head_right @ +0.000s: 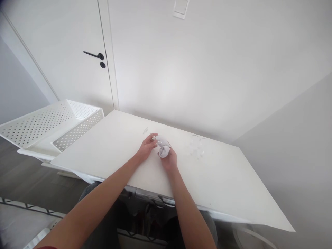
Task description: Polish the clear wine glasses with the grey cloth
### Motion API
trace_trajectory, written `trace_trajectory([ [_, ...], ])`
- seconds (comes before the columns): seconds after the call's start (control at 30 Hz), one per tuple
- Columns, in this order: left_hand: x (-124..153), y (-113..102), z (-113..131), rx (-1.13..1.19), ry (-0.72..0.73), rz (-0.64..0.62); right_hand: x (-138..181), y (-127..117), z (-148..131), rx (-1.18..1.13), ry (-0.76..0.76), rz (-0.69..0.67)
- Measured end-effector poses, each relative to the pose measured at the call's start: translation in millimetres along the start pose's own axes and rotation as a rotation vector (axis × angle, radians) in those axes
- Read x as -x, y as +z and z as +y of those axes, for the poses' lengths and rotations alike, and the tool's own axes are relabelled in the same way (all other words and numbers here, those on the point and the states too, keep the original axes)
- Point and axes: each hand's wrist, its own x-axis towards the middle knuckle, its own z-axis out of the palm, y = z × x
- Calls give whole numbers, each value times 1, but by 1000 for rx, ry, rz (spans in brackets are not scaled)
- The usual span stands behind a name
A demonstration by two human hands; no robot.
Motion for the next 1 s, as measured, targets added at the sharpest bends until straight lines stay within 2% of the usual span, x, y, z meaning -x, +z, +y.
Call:
trace_trajectory([
  [0.17, -3, -6, -4, 81, 78, 166, -10, -8, 2, 2, -265, 271],
  [0.23, -3, -5, -5, 62, 112, 186, -7, -4, 0, -8, -269, 294],
  [0.27, -2, -4, -6, 19, 131, 171, -4, 0, -2, -10, -243, 250],
  [0.37, 2, 1, -7, -174, 169, 52, 4, 11, -9, -17, -142, 3],
  [0.43, 4, 3, -8, -266, 159, -39, 6, 14, -13, -35, -123, -79],
  [0.53, 4, 1, -9, -197, 96, -139, 2, 9, -14, -88, -185, 28],
  [0.63, 2, -4, -9, -59, -21, -144, -3, -3, -15, -138, -281, 194],
  [0.7, 1, -7, -7, -11, -136, -155, -3, -10, -19, -144, -348, 251],
  [0.83, 2, -9, 0, -18, -414, -370, 1, -15, -26, -95, -339, 182],
  [0.87, 3, -8, 1, -68, -430, -432, 2, -15, -26, -72, -315, 142],
  [0.93, 6, -6, 4, -179, -373, -521, 2, -15, -24, -71, -281, 103],
  [1.0, 8, -5, 5, -223, -268, -523, -2, -17, -19, -122, -279, 166],
])
